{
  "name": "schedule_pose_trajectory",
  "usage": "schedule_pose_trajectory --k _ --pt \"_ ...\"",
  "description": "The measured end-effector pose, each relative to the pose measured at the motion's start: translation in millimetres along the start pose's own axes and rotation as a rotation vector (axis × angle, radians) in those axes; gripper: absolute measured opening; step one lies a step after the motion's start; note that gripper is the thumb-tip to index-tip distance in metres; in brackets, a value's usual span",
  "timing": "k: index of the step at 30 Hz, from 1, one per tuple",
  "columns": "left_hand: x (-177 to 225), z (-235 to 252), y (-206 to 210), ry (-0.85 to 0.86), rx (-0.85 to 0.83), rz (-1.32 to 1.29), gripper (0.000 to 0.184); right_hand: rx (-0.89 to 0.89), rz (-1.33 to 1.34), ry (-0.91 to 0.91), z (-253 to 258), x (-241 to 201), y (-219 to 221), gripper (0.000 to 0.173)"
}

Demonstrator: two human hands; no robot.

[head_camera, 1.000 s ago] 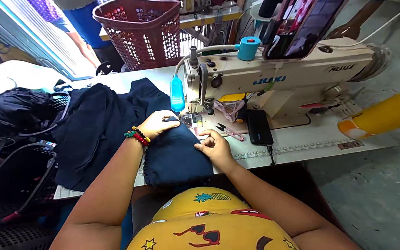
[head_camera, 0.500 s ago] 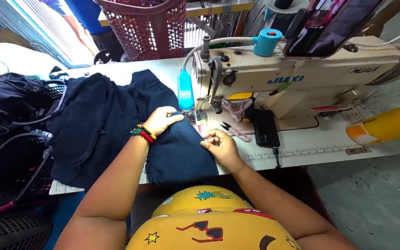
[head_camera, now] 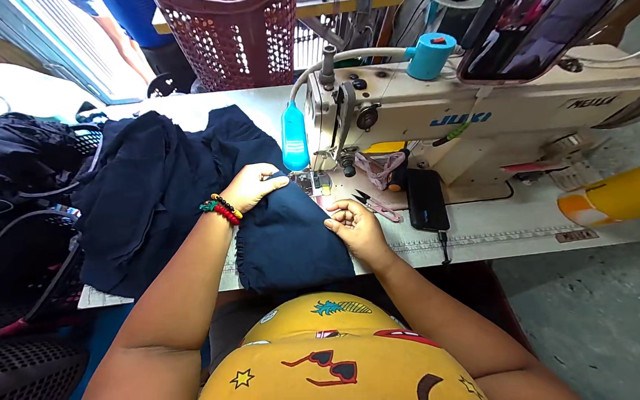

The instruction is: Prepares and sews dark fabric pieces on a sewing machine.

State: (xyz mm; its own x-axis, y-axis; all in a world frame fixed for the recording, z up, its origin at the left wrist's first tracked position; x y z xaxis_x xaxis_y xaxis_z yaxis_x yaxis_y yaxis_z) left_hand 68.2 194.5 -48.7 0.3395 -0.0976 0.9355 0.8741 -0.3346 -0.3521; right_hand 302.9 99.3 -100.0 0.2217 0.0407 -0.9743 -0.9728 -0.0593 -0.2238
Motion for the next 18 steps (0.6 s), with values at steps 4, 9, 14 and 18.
schedule_pose_trajectory --k 4,9,14,18 --pt "-0.2 -2.1 -0.3 0.061 0.005 -0.040 0.004 0.005 0.028 0.001 -0.1 0.3 0.5 0.027" --pt "-1.1 -6.4 -3.3 0.128 0.010 -0.080 0.009 0.029 0.033 -0.038 -2.4 -0.3 0.6 0.031" --pt "-1.0 -9.5 -4.8 0.128 0.016 -0.096 0.010 0.029 0.051 -0.044 -2.8 -0.4 -0.1 0.032" --pt "-1.2 -8.7 -5.5 0.102 0.025 -0.111 0.011 0.025 0.046 -0.057 -2.5 0.6 -0.1 0.030"
Point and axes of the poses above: each hand's wrist, its own z-axis towards the middle knuckle, its own y-axis out of the palm, x = y × z, the point moved 3 cm from there along z, towards the middle knuckle, and after that the axes turned 5 degrees about -z, right-handed, at the moved point
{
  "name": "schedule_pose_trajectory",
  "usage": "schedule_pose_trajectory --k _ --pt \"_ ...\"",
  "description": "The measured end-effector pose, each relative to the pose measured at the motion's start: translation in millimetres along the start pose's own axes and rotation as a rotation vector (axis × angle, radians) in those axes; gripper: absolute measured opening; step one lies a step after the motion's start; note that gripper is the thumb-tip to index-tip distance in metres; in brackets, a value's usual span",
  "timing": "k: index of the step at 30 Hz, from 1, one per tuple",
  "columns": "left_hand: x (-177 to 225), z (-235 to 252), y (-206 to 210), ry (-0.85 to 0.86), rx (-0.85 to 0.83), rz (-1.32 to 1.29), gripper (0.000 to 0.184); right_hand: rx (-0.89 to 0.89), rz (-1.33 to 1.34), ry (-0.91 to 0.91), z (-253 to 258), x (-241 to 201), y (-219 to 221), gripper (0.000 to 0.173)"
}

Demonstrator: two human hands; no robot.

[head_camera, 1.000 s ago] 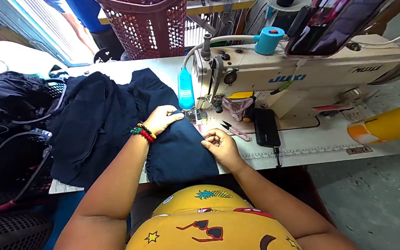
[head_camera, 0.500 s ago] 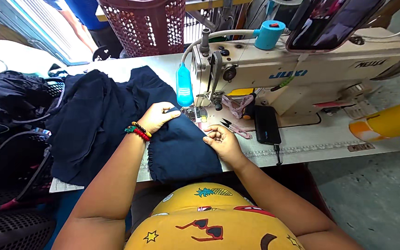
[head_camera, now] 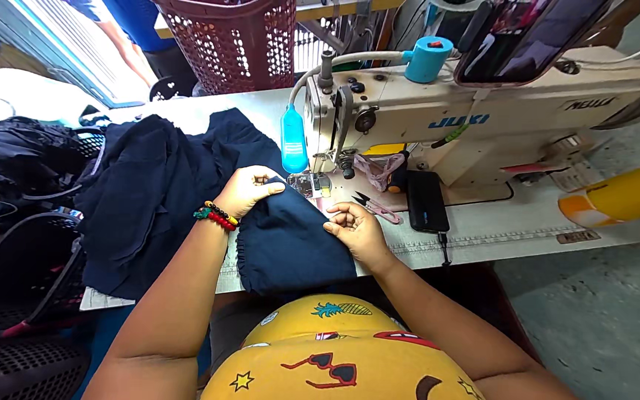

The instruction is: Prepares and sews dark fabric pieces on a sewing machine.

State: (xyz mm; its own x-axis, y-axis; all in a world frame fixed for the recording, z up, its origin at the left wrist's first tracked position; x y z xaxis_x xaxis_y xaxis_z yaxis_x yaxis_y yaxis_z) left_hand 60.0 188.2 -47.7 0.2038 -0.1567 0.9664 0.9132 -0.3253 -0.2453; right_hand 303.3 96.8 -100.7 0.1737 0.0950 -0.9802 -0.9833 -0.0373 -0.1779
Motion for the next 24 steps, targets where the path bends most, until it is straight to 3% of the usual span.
schedule_pose_trajectory --k 18,21,24 --pt "-0.4 3.3 2.6 -0.018 0.030 0.107 0.006 0.025 -0.029 -0.049 0.9 4.0 2.6 0.022" --pt "4.0 0.1 11.3 -0.046 0.071 0.283 0.011 0.003 -0.172 -0.084 -0.9 -3.0 5.7 0.025" --pt "-4.0 7.5 26.0 -0.197 0.099 0.538 0.025 -0.054 -0.473 -0.113 -4.4 -14.1 8.6 0.026"
Point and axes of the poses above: each hand's wrist, its own z-axis towards the middle knuckle, its own y-axis out of the palm, x = y × z, the point moved 3 cm from there along z, towards the middle knuckle, and after that the axes turned 5 degrees about -z, right-handed, at the moved point
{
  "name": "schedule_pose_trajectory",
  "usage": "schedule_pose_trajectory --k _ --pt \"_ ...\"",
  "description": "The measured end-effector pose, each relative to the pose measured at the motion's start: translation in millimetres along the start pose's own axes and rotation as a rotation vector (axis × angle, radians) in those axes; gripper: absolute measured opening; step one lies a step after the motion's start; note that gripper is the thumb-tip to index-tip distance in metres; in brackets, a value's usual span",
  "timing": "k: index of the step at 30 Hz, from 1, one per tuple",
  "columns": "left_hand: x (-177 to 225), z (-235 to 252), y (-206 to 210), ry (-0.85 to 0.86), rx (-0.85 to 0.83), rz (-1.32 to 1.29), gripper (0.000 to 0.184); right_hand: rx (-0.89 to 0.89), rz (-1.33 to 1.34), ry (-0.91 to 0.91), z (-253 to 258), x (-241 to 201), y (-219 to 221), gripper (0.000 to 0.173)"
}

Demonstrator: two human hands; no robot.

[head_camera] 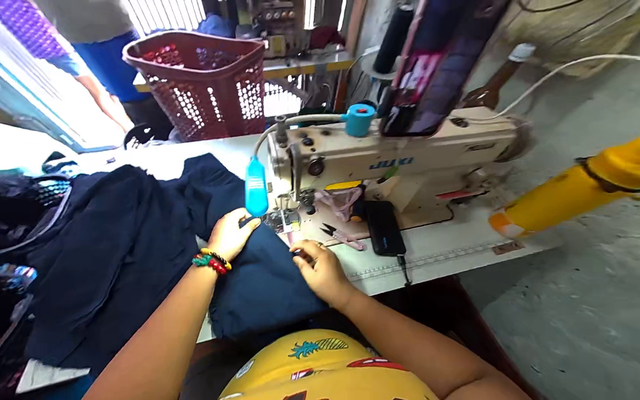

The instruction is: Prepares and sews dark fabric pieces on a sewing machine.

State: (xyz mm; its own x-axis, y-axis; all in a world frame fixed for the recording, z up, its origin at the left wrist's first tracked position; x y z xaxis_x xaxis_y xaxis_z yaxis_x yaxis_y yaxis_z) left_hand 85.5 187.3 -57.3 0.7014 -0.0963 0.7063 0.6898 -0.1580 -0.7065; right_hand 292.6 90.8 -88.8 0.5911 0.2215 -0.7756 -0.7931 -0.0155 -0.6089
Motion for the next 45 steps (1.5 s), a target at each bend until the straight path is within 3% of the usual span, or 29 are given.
schedule_pose_trajectory --k 2,4,9,17,20,23,25,27,30,36,41,45 --pt "2.9 2.4 11.5 -0.035 -0.053 0.261 0.032 -0.015 -0.214 -0.049 1.4 -5.4 0.0 0.025" --pt "-0.8 3.2 23.3 0.068 -0.103 0.495 0.037 -0.051 -0.359 -0.065 2.5 -4.9 -0.6 0.026" --pt "-0.8 11.7 22.6 0.109 -0.189 0.613 0.042 -0.101 -0.415 -0.066 2.6 0.9 -1.5 0.028" --pt "-4.9 31.5 15.9 -0.026 -0.186 0.546 0.044 -0.167 -0.430 -0.237 0.1 6.9 -8.2 0.031" --pt "-3.5 25.2 11.8 0.021 -0.081 0.445 0.039 -0.159 -0.470 -0.250 -1.3 10.5 -5.3 0.034" --pt "25.5 -14.2 22.5 0.193 0.084 0.381 0.024 -0.104 -0.494 -0.277 -3.0 15.2 -3.3 0.033" --pt "38.4 -41.2 42.4 0.201 0.040 0.251 0.022 -0.114 -0.499 -0.281 -1.8 15.8 -3.1 0.034" --pt "36.9 -57.6 62.6 0.076 -0.077 0.142 0.032 -0.122 -0.518 -0.300 -2.5 16.1 -3.2 0.035" --pt "25.0 -62.6 77.2 0.076 -0.049 0.128 0.040 -0.140 -0.561 -0.361 -4.9 19.0 -7.5 0.037" --pt "17.7 -54.0 71.6 0.155 -0.068 0.195 0.043 -0.159 -0.546 -0.525 -5.6 27.0 -13.5 0.043" --pt "11.8 -49.2 68.9 0.181 0.000 0.236 0.042 -0.172 -0.539 -0.504 -6.1 26.7 -13.3 0.044" --pt "9.9 -41.3 63.9 0.202 -0.039 0.219 0.043 -0.175 -0.549 -0.468 -2.6 24.5 -11.4 0.045"
Point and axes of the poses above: each hand's wrist, its own z-axis towards the middle knuckle, its own y-axis out of the palm, x = y × z, the point moved 3 cm from there along z, towards the middle knuckle, and after that the axes turned 5 degrees about -z, right-handed, at the moved point
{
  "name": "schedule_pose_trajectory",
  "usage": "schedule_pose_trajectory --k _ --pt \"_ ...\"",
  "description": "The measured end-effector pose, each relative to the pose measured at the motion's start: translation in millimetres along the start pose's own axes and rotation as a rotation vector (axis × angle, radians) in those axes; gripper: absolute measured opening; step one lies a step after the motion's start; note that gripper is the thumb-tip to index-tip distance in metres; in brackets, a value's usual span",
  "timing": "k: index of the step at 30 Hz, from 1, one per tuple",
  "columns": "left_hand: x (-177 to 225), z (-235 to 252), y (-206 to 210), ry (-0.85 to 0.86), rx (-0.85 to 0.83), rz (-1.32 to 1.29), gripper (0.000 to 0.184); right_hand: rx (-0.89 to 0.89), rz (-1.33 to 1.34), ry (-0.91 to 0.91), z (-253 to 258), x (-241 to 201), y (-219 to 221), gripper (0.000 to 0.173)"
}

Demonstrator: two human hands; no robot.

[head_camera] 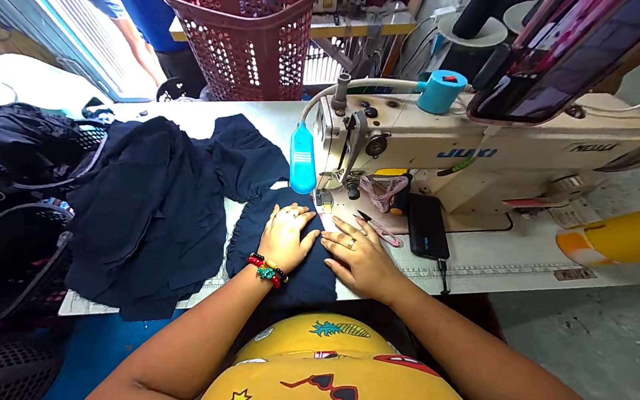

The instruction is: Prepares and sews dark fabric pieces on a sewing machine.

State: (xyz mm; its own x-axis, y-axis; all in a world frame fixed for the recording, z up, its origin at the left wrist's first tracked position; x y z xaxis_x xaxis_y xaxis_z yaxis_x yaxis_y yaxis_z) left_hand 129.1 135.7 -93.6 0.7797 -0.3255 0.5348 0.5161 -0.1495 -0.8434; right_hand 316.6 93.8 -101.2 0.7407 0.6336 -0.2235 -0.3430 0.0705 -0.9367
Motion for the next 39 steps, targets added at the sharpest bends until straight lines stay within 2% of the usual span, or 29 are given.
schedule_pose_trajectory --k 5,13,30,32,35,37,39 --pt "-12.8 19.2 -6.4 0.053 -0.011 -0.008 0.043 -0.078 -0.022 0.074 13.8 -2.1 0.3 0.049" --pt "-19.9 42.4 -13.7 0.021 -0.039 -0.048 0.040 -0.058 -0.062 0.125 27.1 -1.5 3.4 0.047" --pt "-23.2 51.2 -9.3 0.032 -0.085 -0.012 0.044 -0.054 -0.066 0.169 28.5 -1.3 4.1 0.047" --pt "-24.0 49.0 -8.2 0.020 -0.099 -0.008 0.045 0.009 -0.017 0.172 22.4 1.4 2.1 0.042" --pt "-20.2 50.2 -8.4 0.015 -0.117 -0.003 0.050 0.318 0.021 0.240 4.6 19.4 -20.6 0.031" --pt "-19.2 49.3 -8.4 0.042 -0.088 -0.017 0.052 0.508 -0.024 0.355 -14.3 41.1 -46.4 0.025" --pt "-19.2 47.6 -8.5 0.068 -0.060 -0.028 0.051 0.621 -0.157 0.528 -40.1 70.0 -73.5 0.025"
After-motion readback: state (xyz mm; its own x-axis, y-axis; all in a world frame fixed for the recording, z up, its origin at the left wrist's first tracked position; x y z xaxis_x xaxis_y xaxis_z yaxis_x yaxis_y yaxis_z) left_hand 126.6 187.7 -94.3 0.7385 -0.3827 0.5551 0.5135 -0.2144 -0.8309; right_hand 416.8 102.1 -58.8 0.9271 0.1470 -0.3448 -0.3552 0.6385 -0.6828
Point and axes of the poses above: each hand's wrist, its own z-axis towards the middle knuckle, its own y-axis out of the palm, x = y × z, the point moved 3 cm from there along z, towards the middle knuckle, and after that the axes turned 5 degrees about -z, right-handed, at the moved point
